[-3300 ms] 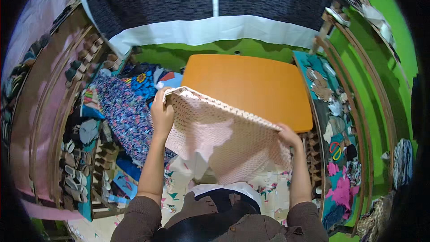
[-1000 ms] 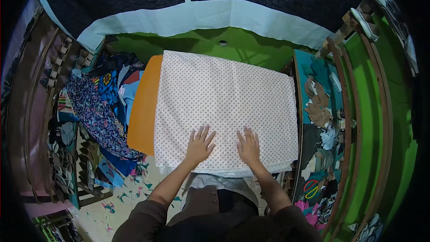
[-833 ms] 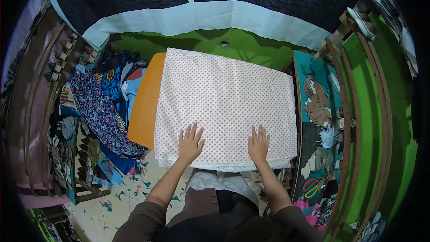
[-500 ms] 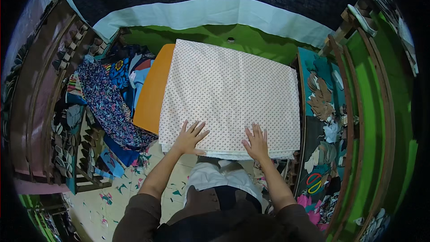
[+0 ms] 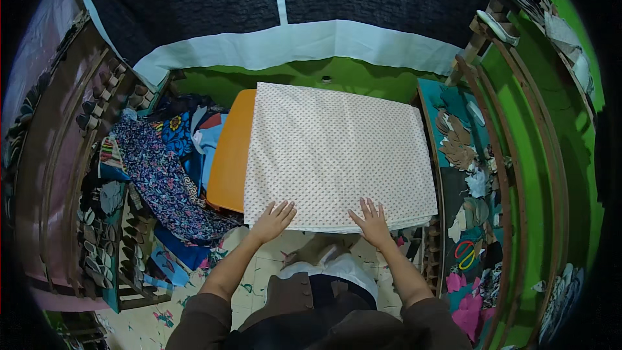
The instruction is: The recorder folds several pieces of fabric individually on a table and stacks them on a shelf.
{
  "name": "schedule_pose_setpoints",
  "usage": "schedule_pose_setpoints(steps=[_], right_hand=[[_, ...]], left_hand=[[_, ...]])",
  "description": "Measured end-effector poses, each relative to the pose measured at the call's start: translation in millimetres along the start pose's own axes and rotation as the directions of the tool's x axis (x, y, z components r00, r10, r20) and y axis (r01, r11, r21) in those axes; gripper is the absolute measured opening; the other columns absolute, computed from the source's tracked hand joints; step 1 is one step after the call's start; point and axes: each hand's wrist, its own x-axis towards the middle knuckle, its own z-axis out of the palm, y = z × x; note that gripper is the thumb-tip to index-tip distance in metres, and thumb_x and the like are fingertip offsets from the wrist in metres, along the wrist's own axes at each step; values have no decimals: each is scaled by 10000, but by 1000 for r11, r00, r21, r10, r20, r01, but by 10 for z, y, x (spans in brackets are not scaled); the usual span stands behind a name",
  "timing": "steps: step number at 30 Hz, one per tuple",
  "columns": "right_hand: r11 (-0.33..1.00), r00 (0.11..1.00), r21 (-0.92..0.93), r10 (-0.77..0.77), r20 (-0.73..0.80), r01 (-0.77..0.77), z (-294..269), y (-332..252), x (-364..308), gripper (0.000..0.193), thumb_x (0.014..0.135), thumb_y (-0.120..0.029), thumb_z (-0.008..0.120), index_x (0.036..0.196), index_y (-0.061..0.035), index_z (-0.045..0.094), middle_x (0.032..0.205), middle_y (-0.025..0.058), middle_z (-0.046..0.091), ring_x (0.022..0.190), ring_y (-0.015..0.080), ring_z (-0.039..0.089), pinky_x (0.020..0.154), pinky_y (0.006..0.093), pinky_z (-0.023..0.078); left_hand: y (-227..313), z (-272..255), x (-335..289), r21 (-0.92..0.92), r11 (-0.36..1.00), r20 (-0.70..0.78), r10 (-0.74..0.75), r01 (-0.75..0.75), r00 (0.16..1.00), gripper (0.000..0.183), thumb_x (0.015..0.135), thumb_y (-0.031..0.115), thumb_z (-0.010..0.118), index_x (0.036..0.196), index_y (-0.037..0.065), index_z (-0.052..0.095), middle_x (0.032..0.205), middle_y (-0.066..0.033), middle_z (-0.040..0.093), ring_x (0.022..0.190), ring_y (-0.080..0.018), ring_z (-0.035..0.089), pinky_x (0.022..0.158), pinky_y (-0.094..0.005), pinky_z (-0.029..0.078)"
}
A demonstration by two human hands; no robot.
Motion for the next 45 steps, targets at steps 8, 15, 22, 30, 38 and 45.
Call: schedule_pose_setpoints(steps=[8, 15, 22, 30, 38, 45], right_hand=[[998, 977, 63, -12, -214, 26, -39, -648, 54, 482, 708, -75, 589, 1180, -124, 510, 1263, 137, 462, 1188, 297, 425, 963, 474, 351], [993, 918, -59, 68, -392, -99, 186, -726, -260, 408, 743, -116, 538, 1150, -128, 552, 1177, 125, 540, 1101, 285, 503, 913, 457, 392], [989, 868, 73, 150, -474, -131, -49, -849, -209, 268, 704, -45, 517, 969, -46, 565, 942, 103, 580, 910, 271, 545, 812, 396, 399], [989, 906, 59, 147, -398, -135, -165, -970, -176, 326, 593, -154, 669, 868, -38, 538, 805, 90, 534, 794, 271, 517, 737, 372, 386], [949, 791, -31, 243, -562, -313, -354, -703, -328, 339, 543, 5, 610, 867, -75, 547, 826, 71, 542, 800, 269, 520, 688, 384, 399], [917, 750, 2, 328, -574, -400, -602, -254, -352, 330, 571, 8, 610, 888, -73, 572, 862, 71, 576, 827, 277, 543, 713, 388, 417]], left_hand=[[-497, -188, -581, -257, 966, -19, -32, 26, 999, 403, 799, 111, 456, 1200, 70, 458, 1284, -118, 465, 1194, -239, 442, 963, -426, 374], [-774, -177, -1186, -113, 993, -48, 27, -32, 998, 375, 799, 131, 462, 1169, 88, 504, 1262, -89, 491, 1177, -213, 454, 971, -402, 372], [-835, -219, -1288, -124, 986, -180, -132, 111, 975, 400, 754, 98, 512, 1154, 87, 502, 1082, -89, 559, 1016, -255, 531, 854, -379, 427], [-954, -615, -1338, -78, 964, -276, -265, 254, 924, 377, 725, 95, 523, 1102, 79, 518, 753, -48, 545, 728, -228, 547, 650, -349, 422], [-1035, -846, -1168, 63, 971, -325, -198, 230, 925, 215, 740, 138, 507, 944, 86, 552, 727, -34, 530, 698, -198, 544, 617, -338, 417], [-1314, -1044, -599, 145, 977, -364, -92, 154, 927, 108, 724, 139, 515, 828, 109, 514, 701, -23, 496, 685, -198, 533, 599, -328, 409]])
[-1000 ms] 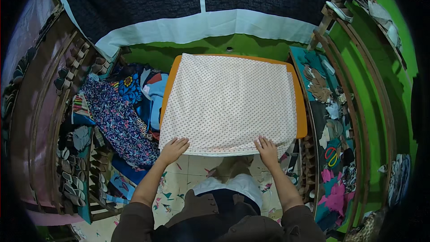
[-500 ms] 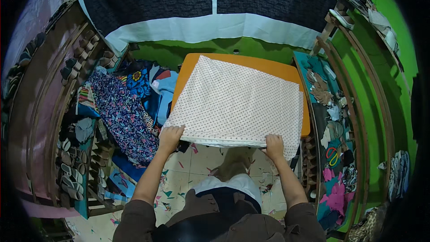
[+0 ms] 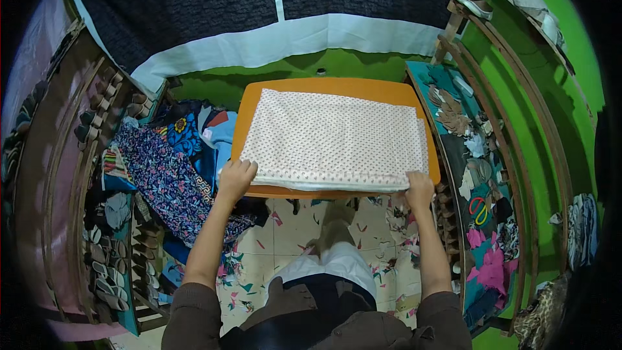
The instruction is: The recorder folds several pieces of fabric individually on a table and stacks them on a shelf.
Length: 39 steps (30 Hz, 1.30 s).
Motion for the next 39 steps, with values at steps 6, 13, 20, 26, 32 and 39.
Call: schedule_pose_setpoints(steps=[6, 13, 20, 26, 32, 39], right_hand=[[981, 982, -35, 191, -3, -191, 39, 563, 615, 206, 650, 13, 571, 838, -66, 607, 834, 115, 614, 829, 307, 568, 703, 405, 431], [886, 881, 257, 272, 387, -386, 527, 1167, 1512, 331, 689, 47, 482, 955, -73, 637, 888, 192, 625, 849, 338, 594, 694, 381, 456], [723, 611, 285, 234, 756, -630, 1187, 1842, 2306, 350, 673, 36, 603, 1020, -10, 613, 961, 191, 637, 862, 297, 621, 712, 349, 465], [802, 691, 34, 491, 531, -596, 1733, 1803, 2516, 452, 699, -32, 667, 1132, -39, 540, 998, 184, 617, 884, 324, 616, 716, 401, 486], [798, 784, -166, 601, 155, -579, 1819, 1534, 2571, 660, 748, -102, 552, 1349, -58, 282, 1214, 219, 447, 1152, 376, 403, 983, 473, 291], [969, 955, 212, 58, 290, -124, 2130, -153, 2229, 454, 843, -241, 492, 1267, -84, 449, 1321, 195, 376, 1246, 338, 336, 1003, 589, 230]], left_hand=[[-290, 347, 606, 4, 1000, -38, 5, -5, 999, 76, 716, 124, 522, 782, 113, 487, 709, -29, 505, 682, -209, 543, 607, -349, 418], [-680, 870, 1362, 34, 997, 100, -66, 63, 993, 123, 700, 85, 558, 817, 93, 523, 774, -60, 544, 737, -251, 570, 658, -369, 452], [-927, 1537, 2227, 31, 990, 355, -137, 134, 925, 159, 707, 92, 561, 865, 85, 549, 841, -68, 600, 809, -253, 600, 669, -403, 455], [-933, 2104, 2515, 131, 975, 307, -214, 181, 927, 132, 716, 89, 555, 848, 88, 560, 818, -55, 609, 810, -239, 580, 798, -396, 418], [-655, 2092, 2769, 146, 912, 124, -402, 384, 907, 359, 771, 143, 534, 1126, 92, 524, 1143, -147, 519, 1134, -296, 455, 948, -537, 308], [749, 2133, 2651, -289, 876, 409, -251, 386, 877, 508, 883, 344, 440, 1342, 140, 361, 1414, -131, 293, 1300, -330, 266, 1031, -586, 146]])
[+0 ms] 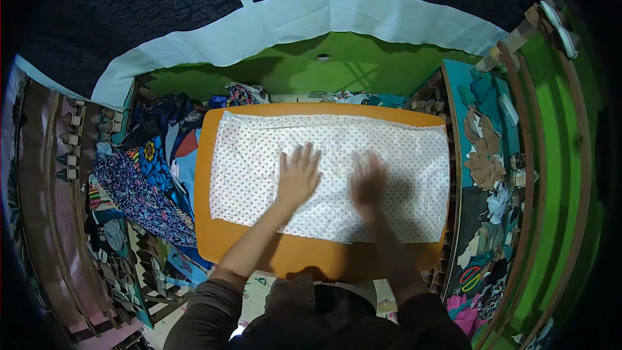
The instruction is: The recorder folds several pieces of fabric individually on a table and stacks them on a shelf.
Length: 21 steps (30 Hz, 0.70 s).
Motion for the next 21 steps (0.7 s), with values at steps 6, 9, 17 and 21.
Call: schedule_pose_setpoints(steps=[6, 9, 17, 21], right_hand=[[1000, 995, -18, -8, 100, 9, 91, -202, 45, 456, 856, -304, 493, 1283, -153, 446, 1371, 156, 338, 1268, 335, 313, 1008, 594, 216], [994, 997, -95, 63, 37, -60, 99, 250, -3, 471, 873, -319, 441, 1316, -162, 417, 1405, 137, 306, 1302, 333, 269, 1022, 597, 184], [987, 989, -104, 129, 70, -121, -23, -2, -258, 555, 854, -331, 442, 1336, -67, 366, 1402, 230, 267, 1316, 383, 218, 1029, 606, 145], [988, 979, 122, -114, 171, 94, -23, -877, -537, 561, 813, -306, 566, 1295, -58, 421, 1366, 245, 303, 1266, 382, 293, 998, 605, 209]], left_hand=[[-16, 177, -76, -57, 998, 62, 32, -29, 998, 530, 894, 380, 429, 1363, 149, 340, 1439, -115, 261, 1311, -316, 256, 1052, -542, 151], [-92, 18, -88, -47, 998, 36, -33, 35, 999, 503, 892, 354, 439, 1340, 135, 376, 1419, -140, 288, 1305, -324, 271, 1058, -524, 169], [-870, -272, -721, 102, 974, -83, -192, 200, 978, 464, 880, 298, 451, 1299, 101, 426, 1384, -143, 332, 1285, -320, 295, 1044, -508, 204], [-1220, -501, -961, 81, 996, -75, -17, 23, 997, 440, 850, 271, 481, 1261, 116, 460, 1331, -132, 394, 1244, -308, 355, 1019, -493, 259]])
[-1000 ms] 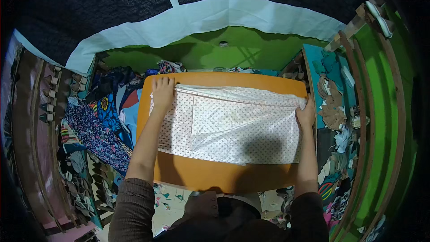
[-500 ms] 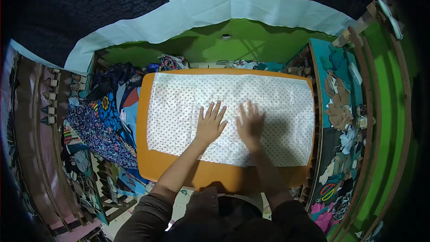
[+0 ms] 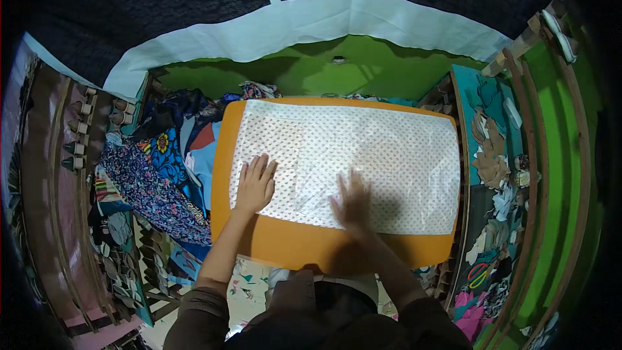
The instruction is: The recorder folds several pieces of fabric individually on a table and stacks them on a shelf.
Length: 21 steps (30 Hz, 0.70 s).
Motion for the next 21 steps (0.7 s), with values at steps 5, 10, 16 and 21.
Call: schedule_pose_setpoints(steps=[5, 10, 16, 21], right_hand=[[956, 956, 113, -281, 89, 270, 286, -957, -244, 571, 767, -266, 609, 1275, -67, 439, 1358, 229, 320, 1259, 348, 314, 994, 580, 238], [948, 944, 31, -318, 87, 317, 595, -1752, -138, 606, 765, -315, 574, 1300, -89, 405, 1378, 175, 327, 1284, 283, 297, 1007, 550, 231], [999, 994, -51, -11, -109, 6, 1143, -2234, -33, 480, 812, -244, 522, 1270, -115, 455, 1366, 143, 364, 1273, 272, 319, 1022, 536, 223], [997, 981, 54, 67, -182, -58, 1191, -2241, -237, 340, 789, -120, 499, 1116, -166, 579, 1310, 71, 455, 1238, 243, 383, 1036, 519, 225]], left_hand=[[-669, -328, -138, -109, 926, 120, 372, -360, 921, 458, 834, 291, 483, 1259, 124, 460, 1316, -116, 424, 1224, -282, 388, 1020, -455, 281], [-1215, -455, -108, -145, 761, 199, 648, -632, 735, 512, 814, 292, 499, 1284, 98, 445, 1321, -119, 431, 1200, -290, 409, 1004, -429, 307], [-1485, -279, 28, -72, 683, 164, 727, -727, 667, 430, 819, 193, 549, 1239, 133, 479, 1299, -81, 453, 1184, -287, 420, 987, -451, 322], [-1510, -307, 31, -49, 633, 95, 773, -772, 628, 436, 804, 197, 575, 1229, 163, 479, 1287, -63, 453, 1207, -254, 401, 998, -440, 317]])
